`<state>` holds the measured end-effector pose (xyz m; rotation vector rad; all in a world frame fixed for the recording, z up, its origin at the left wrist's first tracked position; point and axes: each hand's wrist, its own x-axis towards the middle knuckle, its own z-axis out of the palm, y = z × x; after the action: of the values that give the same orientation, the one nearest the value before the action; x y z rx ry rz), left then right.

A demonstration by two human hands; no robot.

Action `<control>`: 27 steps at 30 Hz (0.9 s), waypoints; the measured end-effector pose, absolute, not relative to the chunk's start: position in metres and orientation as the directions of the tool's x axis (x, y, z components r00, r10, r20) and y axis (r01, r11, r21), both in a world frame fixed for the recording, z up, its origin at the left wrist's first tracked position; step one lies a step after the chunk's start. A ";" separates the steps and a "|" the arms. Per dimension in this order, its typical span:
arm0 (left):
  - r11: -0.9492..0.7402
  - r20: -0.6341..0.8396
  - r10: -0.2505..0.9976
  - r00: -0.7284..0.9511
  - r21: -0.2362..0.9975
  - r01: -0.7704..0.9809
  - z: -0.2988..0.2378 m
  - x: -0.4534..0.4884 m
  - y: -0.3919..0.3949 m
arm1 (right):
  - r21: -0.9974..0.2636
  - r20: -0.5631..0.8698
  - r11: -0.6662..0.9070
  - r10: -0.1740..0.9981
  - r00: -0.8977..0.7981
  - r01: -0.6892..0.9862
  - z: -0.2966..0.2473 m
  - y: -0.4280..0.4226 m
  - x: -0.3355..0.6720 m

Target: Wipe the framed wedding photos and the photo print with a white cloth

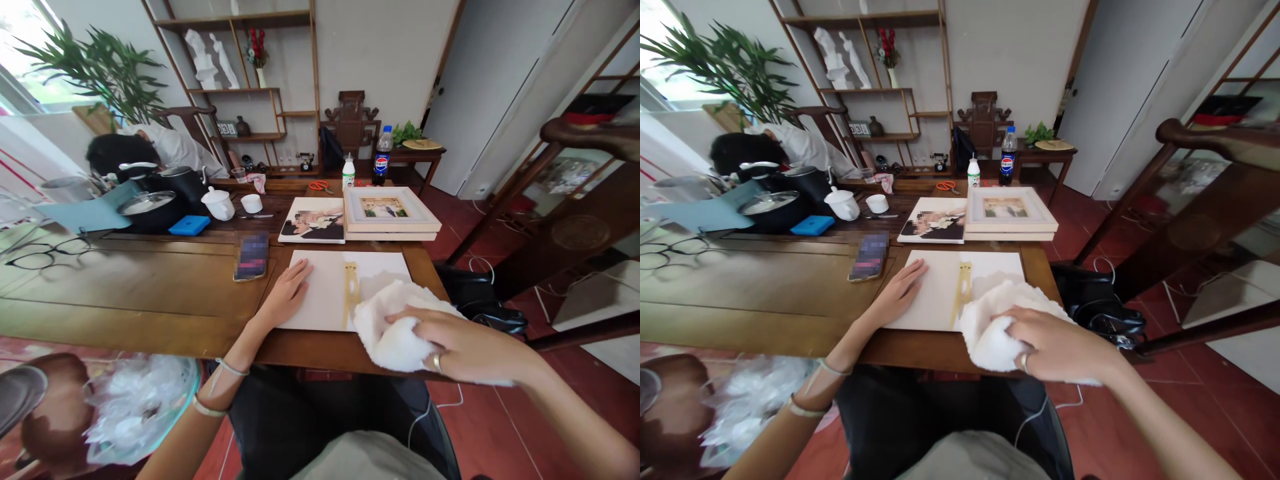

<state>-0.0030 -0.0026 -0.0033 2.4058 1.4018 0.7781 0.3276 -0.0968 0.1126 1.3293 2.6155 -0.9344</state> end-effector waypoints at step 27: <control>-0.511 0.336 0.858 0.389 0.484 0.710 -0.005 -0.004 -0.001 | -0.534 -0.366 0.253 0.791 -0.490 0.806 0.103 -0.074 0.341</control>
<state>-0.0037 -0.0014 -0.0050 2.3880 1.3828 0.8138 0.3409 -0.0741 0.1029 1.5741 2.4689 -1.0754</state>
